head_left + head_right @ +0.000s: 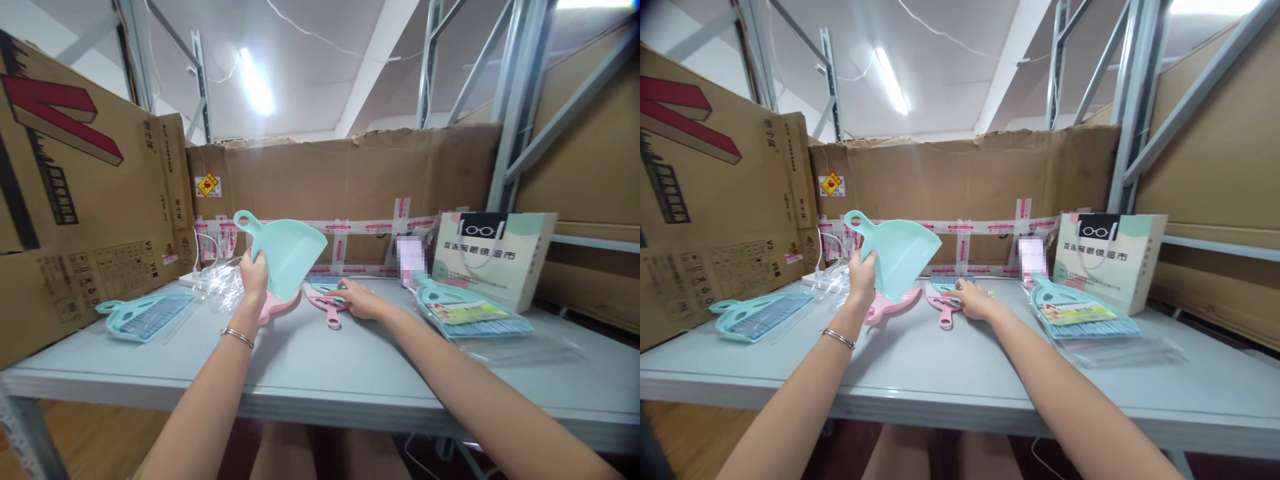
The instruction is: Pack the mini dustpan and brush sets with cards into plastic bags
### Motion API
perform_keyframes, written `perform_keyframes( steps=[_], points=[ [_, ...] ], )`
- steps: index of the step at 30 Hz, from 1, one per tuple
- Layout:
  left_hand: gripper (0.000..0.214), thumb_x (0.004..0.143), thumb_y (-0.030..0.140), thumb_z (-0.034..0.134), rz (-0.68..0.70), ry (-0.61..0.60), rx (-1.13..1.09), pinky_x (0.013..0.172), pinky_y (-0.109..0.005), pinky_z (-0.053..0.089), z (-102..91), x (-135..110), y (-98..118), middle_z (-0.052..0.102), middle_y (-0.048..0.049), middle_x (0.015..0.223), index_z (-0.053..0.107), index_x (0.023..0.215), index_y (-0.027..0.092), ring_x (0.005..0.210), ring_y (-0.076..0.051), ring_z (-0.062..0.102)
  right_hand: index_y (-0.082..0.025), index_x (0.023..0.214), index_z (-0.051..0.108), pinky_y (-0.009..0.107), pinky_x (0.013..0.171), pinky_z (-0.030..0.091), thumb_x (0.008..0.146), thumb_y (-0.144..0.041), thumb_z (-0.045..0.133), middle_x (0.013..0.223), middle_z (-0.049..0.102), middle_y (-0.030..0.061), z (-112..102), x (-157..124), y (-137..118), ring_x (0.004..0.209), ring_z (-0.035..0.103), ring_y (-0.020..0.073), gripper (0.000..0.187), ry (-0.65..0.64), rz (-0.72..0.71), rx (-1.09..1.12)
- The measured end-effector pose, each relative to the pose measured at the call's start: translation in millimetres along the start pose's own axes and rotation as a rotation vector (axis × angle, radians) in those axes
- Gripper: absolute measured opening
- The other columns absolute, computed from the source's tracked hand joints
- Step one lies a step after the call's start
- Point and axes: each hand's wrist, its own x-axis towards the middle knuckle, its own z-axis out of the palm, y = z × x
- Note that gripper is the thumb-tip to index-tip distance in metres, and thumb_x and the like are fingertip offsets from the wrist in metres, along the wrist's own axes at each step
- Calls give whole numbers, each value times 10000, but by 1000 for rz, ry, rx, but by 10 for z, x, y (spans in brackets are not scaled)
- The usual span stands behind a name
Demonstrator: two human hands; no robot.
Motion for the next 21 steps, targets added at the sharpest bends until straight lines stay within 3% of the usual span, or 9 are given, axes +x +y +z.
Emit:
perform_keyframes(
  steps=[2, 4, 9, 12, 14, 17, 21],
  points=[
    [241, 729, 272, 512, 26, -41, 21, 812, -324, 450, 7, -31, 14, 649, -74, 947, 602, 921, 157, 884, -203, 586, -312, 1058, 651, 308, 722, 393, 704, -29, 474, 990, 549, 70, -9, 2, -49, 847, 547, 207, 486, -67, -36, -88],
    [222, 745, 274, 493, 40, -55, 60, 791, -316, 453, 8, -51, 25, 647, -68, 913, 596, 903, 156, 858, -197, 585, -279, 1003, 666, 279, 671, 383, 693, -42, 485, 907, 565, 57, -51, 12, -74, 755, 546, 186, 430, 7, -73, -30],
    [202, 801, 269, 442, 147, 64, 175, 796, -315, 441, -30, -36, 33, 634, -69, 933, 564, 930, 174, 855, -191, 574, -241, 915, 626, 292, 697, 404, 712, -231, 564, 818, 600, 20, -330, 14, -27, 713, 548, 174, 212, 518, -81, 453],
    [194, 834, 247, 397, 278, 66, 265, 805, -310, 433, -47, -66, 63, 636, -54, 913, 550, 939, 191, 856, -187, 576, -236, 874, 549, 296, 630, 420, 661, -422, 653, 700, 568, -11, -585, -46, -35, 634, 524, 158, 301, 801, 0, 804],
    [207, 830, 215, 390, 338, 14, 322, 815, -309, 429, -40, -109, 88, 639, -52, 925, 548, 962, 195, 880, -192, 579, -236, 826, 513, 274, 540, 400, 618, -476, 692, 620, 538, -31, -751, -122, -84, 540, 483, 131, 365, 910, 16, 982],
    [271, 816, 182, 397, 399, -127, 339, 842, -322, 427, 1, -179, 112, 639, -64, 997, 547, 1042, 186, 938, -202, 576, -229, 745, 521, 248, 430, 306, 605, -474, 719, 489, 453, -61, -950, -259, -245, 418, 361, 91, 344, 865, 8, 1045],
    [365, 797, 161, 414, 335, -481, 241, 931, -339, 405, 82, -265, 128, 606, -68, 1160, 540, 1140, 176, 1067, -201, 544, -205, 678, 586, 243, 446, 298, 628, -473, 711, 526, 427, -46, -1078, -309, -584, 458, 325, 74, 300, 602, -53, 947]
  ],
)
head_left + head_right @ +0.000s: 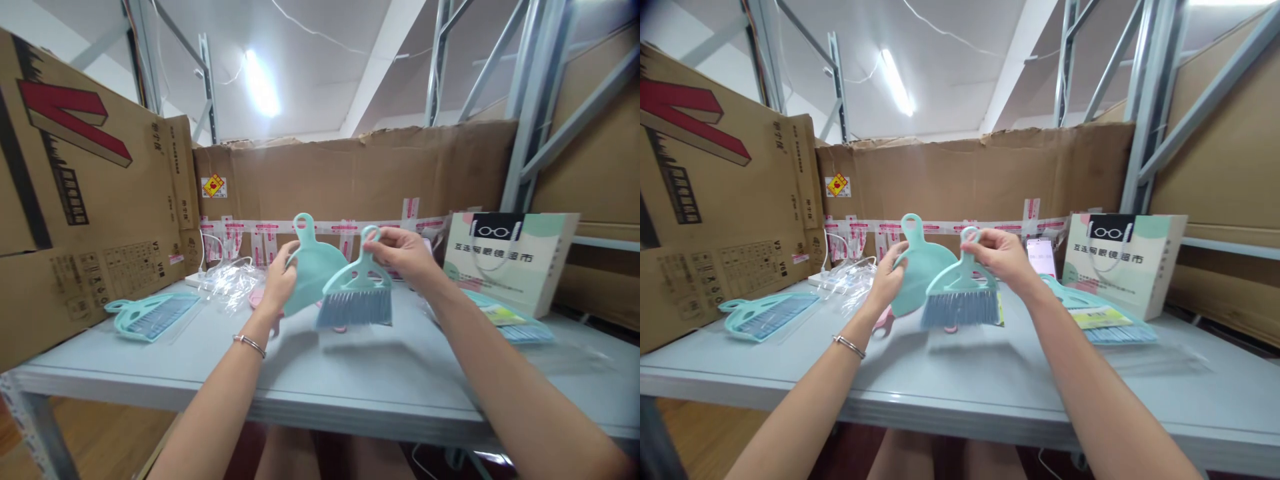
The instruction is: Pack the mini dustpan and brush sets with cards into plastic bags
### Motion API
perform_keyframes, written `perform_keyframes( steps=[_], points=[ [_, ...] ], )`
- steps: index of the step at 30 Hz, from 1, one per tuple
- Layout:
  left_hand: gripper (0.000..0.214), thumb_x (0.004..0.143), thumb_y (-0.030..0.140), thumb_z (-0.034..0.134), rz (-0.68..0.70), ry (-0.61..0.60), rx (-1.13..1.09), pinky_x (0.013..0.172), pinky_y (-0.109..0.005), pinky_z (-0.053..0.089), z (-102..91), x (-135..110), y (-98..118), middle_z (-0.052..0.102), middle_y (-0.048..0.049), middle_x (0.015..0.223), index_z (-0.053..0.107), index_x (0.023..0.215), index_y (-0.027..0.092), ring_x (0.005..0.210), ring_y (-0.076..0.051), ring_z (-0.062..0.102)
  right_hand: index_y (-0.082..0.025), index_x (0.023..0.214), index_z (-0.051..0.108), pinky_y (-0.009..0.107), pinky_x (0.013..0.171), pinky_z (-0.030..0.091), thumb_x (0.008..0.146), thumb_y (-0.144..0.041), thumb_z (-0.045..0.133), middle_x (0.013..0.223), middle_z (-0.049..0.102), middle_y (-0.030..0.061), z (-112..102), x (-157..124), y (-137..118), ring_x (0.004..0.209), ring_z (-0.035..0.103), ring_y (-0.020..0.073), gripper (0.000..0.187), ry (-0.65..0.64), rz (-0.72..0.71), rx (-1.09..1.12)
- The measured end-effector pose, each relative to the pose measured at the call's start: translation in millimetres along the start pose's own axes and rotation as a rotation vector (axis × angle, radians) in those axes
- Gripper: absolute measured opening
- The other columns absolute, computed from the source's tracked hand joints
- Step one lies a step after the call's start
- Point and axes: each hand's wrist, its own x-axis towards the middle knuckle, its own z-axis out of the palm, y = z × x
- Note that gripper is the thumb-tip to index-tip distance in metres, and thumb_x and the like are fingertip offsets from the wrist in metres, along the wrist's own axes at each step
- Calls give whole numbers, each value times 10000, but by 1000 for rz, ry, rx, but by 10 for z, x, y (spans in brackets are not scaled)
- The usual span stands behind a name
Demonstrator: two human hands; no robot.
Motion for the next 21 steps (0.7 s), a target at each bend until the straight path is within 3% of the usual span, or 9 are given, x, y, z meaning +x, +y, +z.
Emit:
perform_keyframes(
  steps=[2, 4, 9, 13, 16, 21],
  points=[
    [378, 792, 172, 438, -40, -180, -106, 956, -341, 397, 39, -22, 38, 590, -60, 1207, 556, 1151, 184, 1107, -204, 529, -197, 684, 628, 247, 502, 345, 627, -468, 714, 658, 466, -16, 143, 30, -56, 541, 371, 82, 289, -45, -71, -98],
    [366, 819, 230, 450, -73, -308, -185, 956, -339, 402, 64, -54, 79, 587, -55, 1220, 566, 1164, 197, 1108, -209, 531, -200, 692, 650, 250, 565, 383, 625, -469, 713, 782, 463, 7, 271, 88, -30, 645, 417, 103, 284, 7, -165, -172],
    [376, 854, 406, 456, -65, -456, -171, 946, -325, 402, 110, -133, 124, 610, -42, 1174, 586, 1145, 206, 1091, -214, 536, -206, 718, 632, 249, 640, 427, 673, -498, 652, 888, 453, 30, 438, 196, 175, 788, 466, 138, 297, 75, -192, -134],
    [352, 822, 373, 524, -14, -454, -156, 902, -300, 420, 151, -140, 97, 636, -47, 1102, 591, 1112, 184, 1024, -205, 561, -220, 798, 608, 266, 662, 449, 684, -476, 650, 897, 523, 28, 475, 158, 289, 757, 508, 138, 283, 69, -120, -93],
    [327, 821, 338, 524, -33, -428, -150, 854, -295, 440, 159, -127, 75, 649, -47, 1047, 594, 1095, 174, 968, -199, 577, -243, 944, 557, 288, 678, 473, 677, -459, 664, 869, 585, 11, 465, 89, 345, 725, 557, 143, 359, -5, -36, 25],
    [313, 813, 347, 540, -75, -439, -171, 853, -297, 442, 160, -128, 40, 647, -55, 1054, 603, 1059, 166, 978, -204, 580, -326, 1320, 320, 303, 675, 510, 652, -368, 707, 972, 642, 13, 383, 10, 365, 758, 623, 159, 773, -127, 61, 207]
  ],
)
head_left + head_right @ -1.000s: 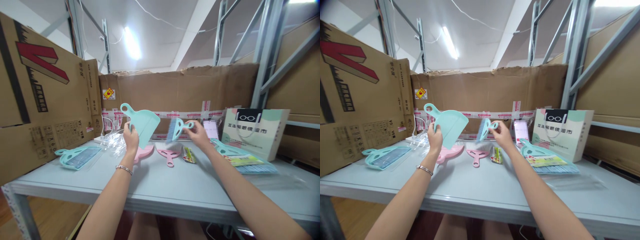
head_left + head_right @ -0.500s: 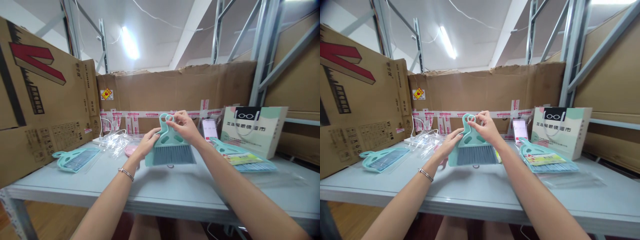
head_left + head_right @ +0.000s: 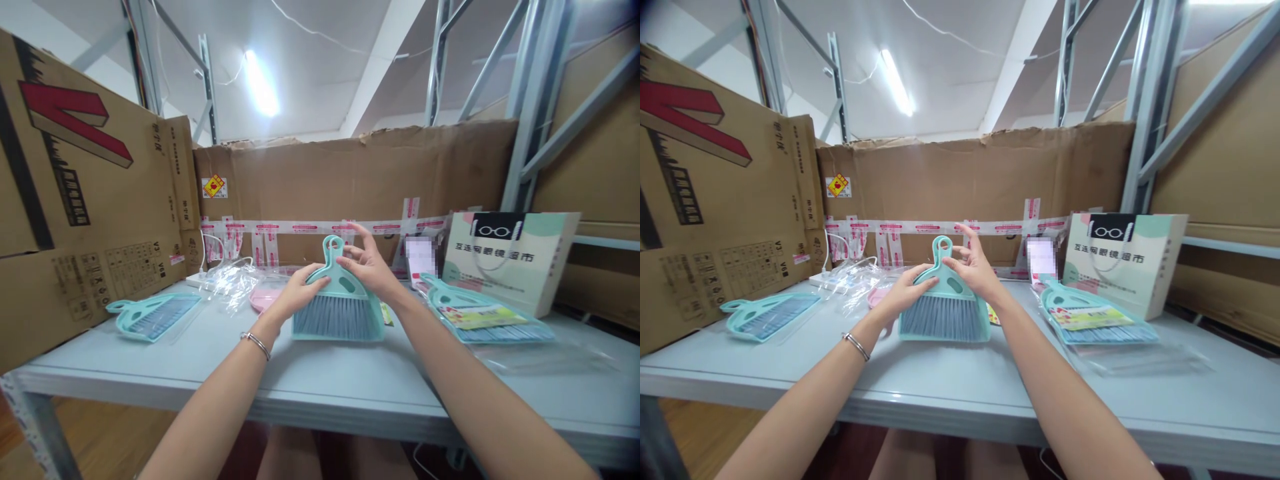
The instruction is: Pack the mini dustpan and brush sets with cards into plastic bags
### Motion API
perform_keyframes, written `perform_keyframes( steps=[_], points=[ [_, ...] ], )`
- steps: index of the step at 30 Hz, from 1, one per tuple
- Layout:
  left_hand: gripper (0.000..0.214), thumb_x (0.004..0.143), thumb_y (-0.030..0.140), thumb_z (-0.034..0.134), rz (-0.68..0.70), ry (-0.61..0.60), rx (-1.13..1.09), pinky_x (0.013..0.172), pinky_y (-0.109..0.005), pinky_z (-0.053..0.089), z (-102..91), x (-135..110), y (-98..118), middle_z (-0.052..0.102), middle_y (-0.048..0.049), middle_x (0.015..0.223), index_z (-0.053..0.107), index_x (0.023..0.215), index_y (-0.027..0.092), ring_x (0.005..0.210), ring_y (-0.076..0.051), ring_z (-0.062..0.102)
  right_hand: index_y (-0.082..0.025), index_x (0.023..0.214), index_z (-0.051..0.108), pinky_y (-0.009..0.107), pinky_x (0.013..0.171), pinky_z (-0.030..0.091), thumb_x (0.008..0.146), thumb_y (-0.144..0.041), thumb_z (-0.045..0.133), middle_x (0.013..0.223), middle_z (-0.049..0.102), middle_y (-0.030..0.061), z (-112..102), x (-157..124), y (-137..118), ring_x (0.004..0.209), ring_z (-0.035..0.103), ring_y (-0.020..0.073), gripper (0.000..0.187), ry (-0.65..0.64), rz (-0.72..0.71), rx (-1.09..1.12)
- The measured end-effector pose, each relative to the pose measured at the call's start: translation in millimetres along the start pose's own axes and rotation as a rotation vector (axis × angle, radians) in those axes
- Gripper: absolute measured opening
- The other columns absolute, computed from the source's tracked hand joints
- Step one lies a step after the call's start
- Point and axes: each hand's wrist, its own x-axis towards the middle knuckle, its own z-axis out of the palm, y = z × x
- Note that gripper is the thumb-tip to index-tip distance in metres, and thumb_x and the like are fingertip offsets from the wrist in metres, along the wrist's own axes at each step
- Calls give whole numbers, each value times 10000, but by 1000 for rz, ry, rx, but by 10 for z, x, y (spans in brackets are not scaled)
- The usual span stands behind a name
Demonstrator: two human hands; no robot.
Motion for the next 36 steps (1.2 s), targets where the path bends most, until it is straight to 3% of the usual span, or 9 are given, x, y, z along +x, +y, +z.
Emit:
perform_keyframes(
  steps=[3, 8, 18, 24, 27, 29, 32, 34, 36],
  points=[
    [329, 816, 371, 534, -12, -22, 6, 853, -294, 443, 11, -2, -23, 644, -57, 1064, 598, 1064, 164, 984, -202, 579, -264, 1294, 413, 306, 608, 522, 634, -356, 725, 879, 687, 30, -40, -4, 4, 683, 638, 172, 737, -48, 162, 25],
    [321, 846, 389, 476, 42, -3, 97, 874, -297, 430, 37, 13, -61, 648, -47, 1060, 608, 1050, 178, 983, -195, 573, -174, 911, 681, 332, 653, 549, 578, -329, 774, 812, 718, 55, -16, 8, 43, 737, 665, 214, 379, 24, 238, 33],
    [346, 835, 389, 499, 13, -7, 75, 895, -311, 428, 23, 28, -85, 653, -58, 1079, 631, 1076, 178, 1001, -211, 575, -185, 938, 673, 313, 693, 537, 635, -306, 745, 855, 714, 57, 2, -15, 69, 778, 664, 198, 334, 30, 258, 97],
    [355, 828, 442, 492, -38, 151, 30, 862, -301, 435, 17, 56, -115, 649, -59, 1062, 632, 1017, 175, 983, -205, 571, -180, 914, 665, 337, 771, 470, 624, -385, 748, 919, 686, 65, -124, -26, 112, 850, 619, 208, 365, -53, 306, -220],
    [474, 861, 529, 375, -124, 165, -18, 858, -326, 446, -132, 102, -205, 647, -87, 1055, 615, 1051, 166, 979, -210, 578, -160, 859, 671, 321, 726, 444, 647, -449, 706, 851, 670, 53, -213, -27, 145, 800, 598, 203, 360, -71, 316, -276],
    [519, 880, 530, 303, -199, 262, 91, 896, -393, 429, -317, 113, -339, 641, -128, 1048, 609, 1059, 151, 1021, -240, 565, -165, 872, 670, 305, 708, 429, 644, -471, 697, 833, 662, 41, -267, -22, 165, 786, 588, 195, 382, -1, 304, -268],
    [363, 807, 422, 491, -282, 507, 633, 965, -591, 290, -617, 71, -618, 493, -176, 1293, 622, 1053, 189, 1276, -364, 332, -167, 859, 672, 293, 703, 413, 619, -483, 704, 827, 661, 39, -319, -13, 185, 791, 583, 197, 398, 92, 308, -272],
    [342, 763, 384, 548, -493, 432, 841, 920, -693, 222, -745, 27, -779, 396, -174, 1390, 644, 1051, 225, 1335, -444, 166, -163, 848, 674, 289, 713, 406, 606, -476, 712, 836, 663, 43, -326, -10, 188, 807, 581, 200, 397, 109, 317, -294],
    [301, 785, 371, 515, -676, 299, 951, 896, -727, 184, -790, 1, -864, 468, -165, 1338, 675, 1004, 241, 1339, -472, 106, -157, 847, 673, 285, 715, 402, 603, -471, 711, 831, 663, 43, -317, -10, 180, 809, 581, 198, 399, 98, 332, -294]
  ],
)
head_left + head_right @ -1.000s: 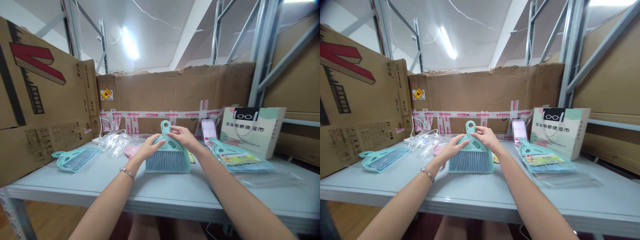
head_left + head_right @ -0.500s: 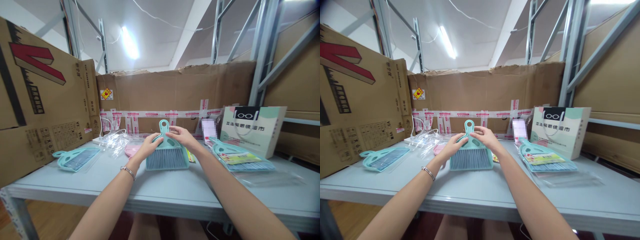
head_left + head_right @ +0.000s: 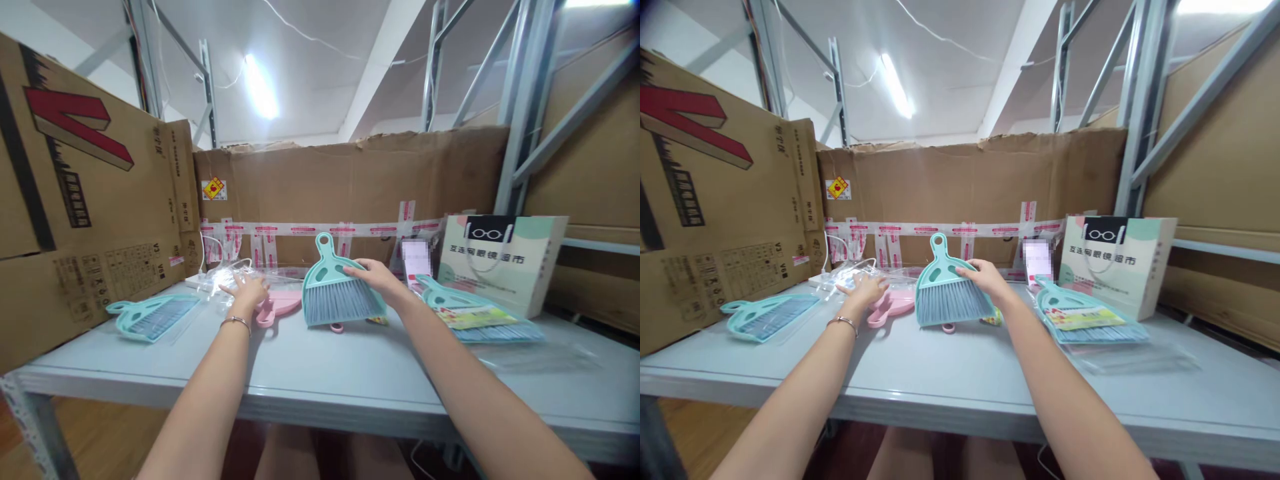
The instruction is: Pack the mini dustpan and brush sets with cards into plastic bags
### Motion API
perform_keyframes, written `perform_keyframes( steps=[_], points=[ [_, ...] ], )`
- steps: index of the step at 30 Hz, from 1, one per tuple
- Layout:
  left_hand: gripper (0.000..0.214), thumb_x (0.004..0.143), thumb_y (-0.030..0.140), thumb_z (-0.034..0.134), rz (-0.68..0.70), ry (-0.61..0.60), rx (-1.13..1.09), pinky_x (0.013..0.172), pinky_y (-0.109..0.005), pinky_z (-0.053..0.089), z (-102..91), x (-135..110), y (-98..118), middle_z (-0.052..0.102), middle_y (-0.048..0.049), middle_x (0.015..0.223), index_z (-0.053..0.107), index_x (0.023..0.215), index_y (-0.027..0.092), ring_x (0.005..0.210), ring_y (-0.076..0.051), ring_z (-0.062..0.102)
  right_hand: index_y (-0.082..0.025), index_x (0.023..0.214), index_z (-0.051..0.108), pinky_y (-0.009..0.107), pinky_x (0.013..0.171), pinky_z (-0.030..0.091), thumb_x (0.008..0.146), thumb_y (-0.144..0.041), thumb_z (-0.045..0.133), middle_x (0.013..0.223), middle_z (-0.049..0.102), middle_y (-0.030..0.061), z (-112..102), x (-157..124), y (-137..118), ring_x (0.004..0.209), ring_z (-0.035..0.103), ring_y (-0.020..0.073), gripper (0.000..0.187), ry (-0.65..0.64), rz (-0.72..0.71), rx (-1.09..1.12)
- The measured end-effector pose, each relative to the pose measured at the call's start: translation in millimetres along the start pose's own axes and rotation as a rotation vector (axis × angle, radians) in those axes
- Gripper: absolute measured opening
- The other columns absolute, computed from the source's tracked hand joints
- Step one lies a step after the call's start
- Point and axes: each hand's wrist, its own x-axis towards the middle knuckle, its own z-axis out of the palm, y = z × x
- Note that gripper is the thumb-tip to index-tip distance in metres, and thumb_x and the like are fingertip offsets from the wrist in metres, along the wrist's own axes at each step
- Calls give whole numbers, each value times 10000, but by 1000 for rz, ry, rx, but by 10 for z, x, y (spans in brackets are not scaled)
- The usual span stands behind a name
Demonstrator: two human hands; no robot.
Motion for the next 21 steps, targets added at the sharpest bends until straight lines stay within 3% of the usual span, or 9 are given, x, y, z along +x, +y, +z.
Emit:
perform_keyframes(
  steps=[3, 5, 8, 10, 16, 19, 21],
  points=[
    [299, 830, 326, 441, -19, -101, 137, 913, -711, 183, 7, -15, 24, 589, -164, 1193, 696, 953, 227, 1351, -444, 91, -149, 847, 667, 279, 713, 402, 599, -464, 706, 810, 658, 39, 2, -7, -25, 803, 577, 191, 403, 13, 6, 51],
    [338, 841, 323, 422, 13, -73, 147, 919, -708, 181, -15, -34, 64, 522, -159, 1289, 662, 1063, 237, 1357, -436, 77, -147, 839, 664, 278, 713, 402, 589, -459, 706, 805, 654, 39, -8, -5, -35, 804, 574, 190, 402, 53, 2, 87],
    [440, 849, 387, 414, 103, -23, 115, 926, -724, 133, -29, -40, 84, 304, -99, 1470, 503, 1276, 330, 1363, -435, 44, -147, 813, 660, 281, 695, 399, 567, -463, 710, 782, 646, 38, -21, 8, -27, 779, 570, 190, 403, 87, 0, 105],
    [464, 850, 405, 410, 130, -23, 101, 938, -720, 108, -9, -36, 74, 335, -86, 1456, 458, 1308, 349, 1366, -422, 47, -148, 804, 657, 282, 681, 396, 558, -473, 711, 763, 643, 34, -15, 19, -13, 755, 567, 186, 411, 89, -7, 105],
    [338, 870, 282, 363, 82, 79, 97, 959, -659, 154, 47, -63, 77, 627, -171, 1106, 627, 1061, 195, 1198, -384, 412, -148, 798, 662, 282, 685, 395, 557, -490, 706, 753, 643, 30, 37, 23, -1, 744, 568, 181, 421, 75, -18, 73],
    [286, 856, 251, 385, 72, 126, 88, 951, -630, 195, 3, -64, 87, 666, -190, 937, 638, 944, 151, 1078, -351, 515, -148, 800, 664, 278, 685, 395, 568, -475, 708, 756, 643, 29, 27, 23, 0, 739, 567, 175, 404, 62, -18, 67],
    [244, 832, 262, 439, 34, 147, 47, 942, -609, 230, -44, -50, 96, 661, -197, 940, 636, 912, 141, 1065, -356, 523, -148, 810, 667, 274, 679, 394, 577, -470, 708, 758, 644, 28, 11, 25, 8, 734, 567, 171, 400, 61, -15, 73]
  ],
)
